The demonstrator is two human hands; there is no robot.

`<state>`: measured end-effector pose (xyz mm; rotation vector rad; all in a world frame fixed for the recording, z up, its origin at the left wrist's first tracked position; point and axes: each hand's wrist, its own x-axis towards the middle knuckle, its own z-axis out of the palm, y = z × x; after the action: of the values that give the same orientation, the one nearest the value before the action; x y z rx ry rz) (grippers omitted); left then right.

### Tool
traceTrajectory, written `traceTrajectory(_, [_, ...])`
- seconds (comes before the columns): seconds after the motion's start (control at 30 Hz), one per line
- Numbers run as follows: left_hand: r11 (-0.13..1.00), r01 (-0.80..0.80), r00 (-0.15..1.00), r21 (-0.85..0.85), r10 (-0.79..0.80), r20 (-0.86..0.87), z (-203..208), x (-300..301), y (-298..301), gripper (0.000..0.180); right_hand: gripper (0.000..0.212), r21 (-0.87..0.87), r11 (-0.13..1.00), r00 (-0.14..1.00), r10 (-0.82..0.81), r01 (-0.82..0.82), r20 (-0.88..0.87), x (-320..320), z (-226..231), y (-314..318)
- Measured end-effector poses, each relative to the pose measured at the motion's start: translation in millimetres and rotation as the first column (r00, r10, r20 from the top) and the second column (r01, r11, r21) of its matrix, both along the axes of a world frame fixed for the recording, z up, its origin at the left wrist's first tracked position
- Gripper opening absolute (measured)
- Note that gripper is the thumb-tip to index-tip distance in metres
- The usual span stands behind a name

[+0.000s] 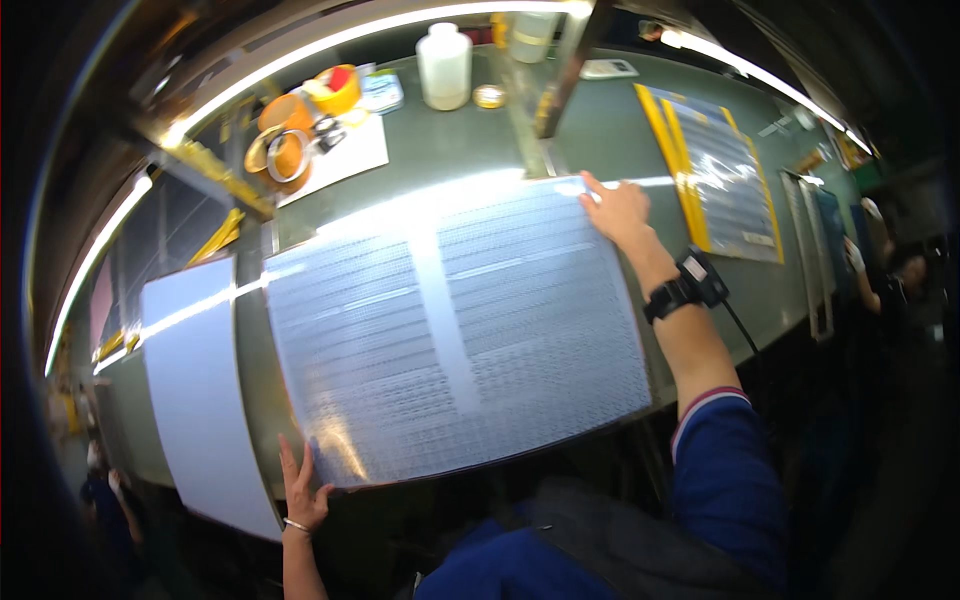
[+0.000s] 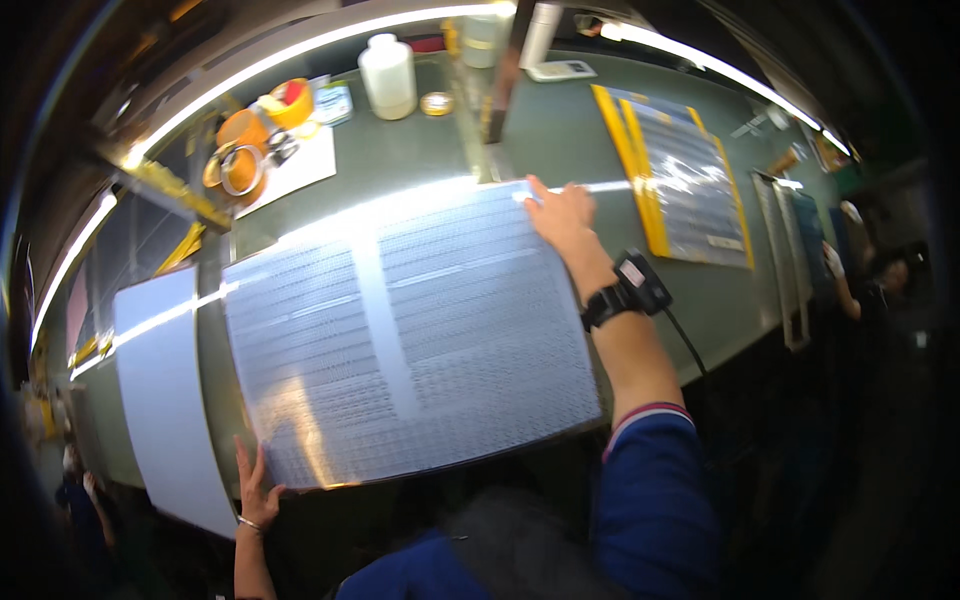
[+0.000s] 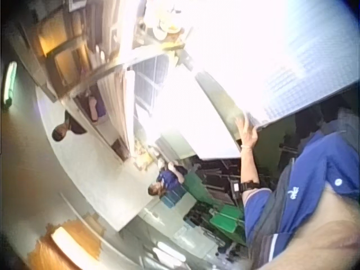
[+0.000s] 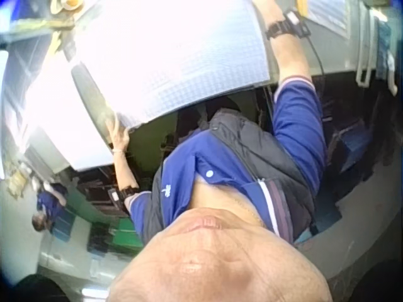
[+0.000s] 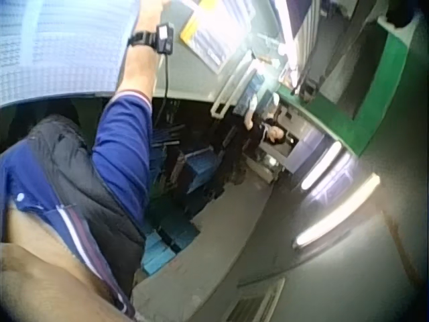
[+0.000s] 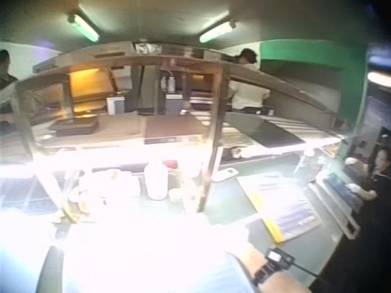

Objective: Picking up industrial panels from a workstation, inspecting them under a light, and placing them into sorting racks.

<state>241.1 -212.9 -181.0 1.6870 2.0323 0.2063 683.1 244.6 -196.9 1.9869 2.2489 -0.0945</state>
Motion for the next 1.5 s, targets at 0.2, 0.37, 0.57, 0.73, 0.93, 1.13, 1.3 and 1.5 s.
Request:
traceTrajectory(0.2, [0.982, 0.148, 0.927, -0.113, -0.178, -0.330, 5.5, 24.0, 7.6, 0.059, 0.049, 0.471, 0.882, 0.989, 0.080, -0.013, -0.121, 22.5, -67.9, -11.9])
traceTrajectory(0.37, [0.974, 0.149, 0.938, 0.172, -0.085, -0.336, -14.7, 42.9, 90.6, 0.052, 0.052, 0.397, 0.918, 0.995, 0.026, 0.015, -0.097, 20.4, -63.5, -16.5])
traceTrajectory(0.57, [0.881, 0.009, 0.907, 0.474, 0.192, -0.374, -80.2, -29.3, 259.5, 0.051, 0.066, 0.274, 0.924, 0.758, 0.378, -0.268, -0.532, 58.1, -46.9, -87.6])
traceTrajectory(0.73, [0.816, -0.079, 0.877, 0.572, 0.330, -0.349, -72.4, -35.6, 281.9, 0.049, 0.096, -0.022, 0.996, 0.853, 0.062, -0.086, -0.518, 135.3, -5.2, -238.5])
traceTrajectory(0.93, [0.801, -0.066, 0.858, 0.595, 0.350, -0.375, -74.2, -40.0, 291.1, 0.041, 0.098, -0.112, 0.991, 0.840, -0.003, -0.069, -0.543, 154.7, 1.1, -262.7])
traceTrajectory(1.13, [0.798, -0.083, 0.832, 0.597, 0.385, -0.399, -57.7, -28.9, 301.9, 0.019, 0.094, -0.061, 0.993, 0.839, 0.054, -0.103, -0.541, 164.1, -2.8, -262.1])
traceTrajectory(1.3, [0.848, -0.124, 0.820, 0.515, 0.380, -0.428, -64.5, -31.2, 306.7, 0.018, 0.094, -0.066, 0.994, 0.852, 0.041, -0.088, -0.522, 164.4, 5.9, -260.6])
traceTrajectory(1.5, [0.847, -0.157, 0.834, 0.508, 0.389, -0.392, -95.7, -36.6, 298.5, 0.046, 0.076, -0.104, 0.727, 0.663, 0.547, -0.679, -0.510, 76.7, 10.9, -224.0])
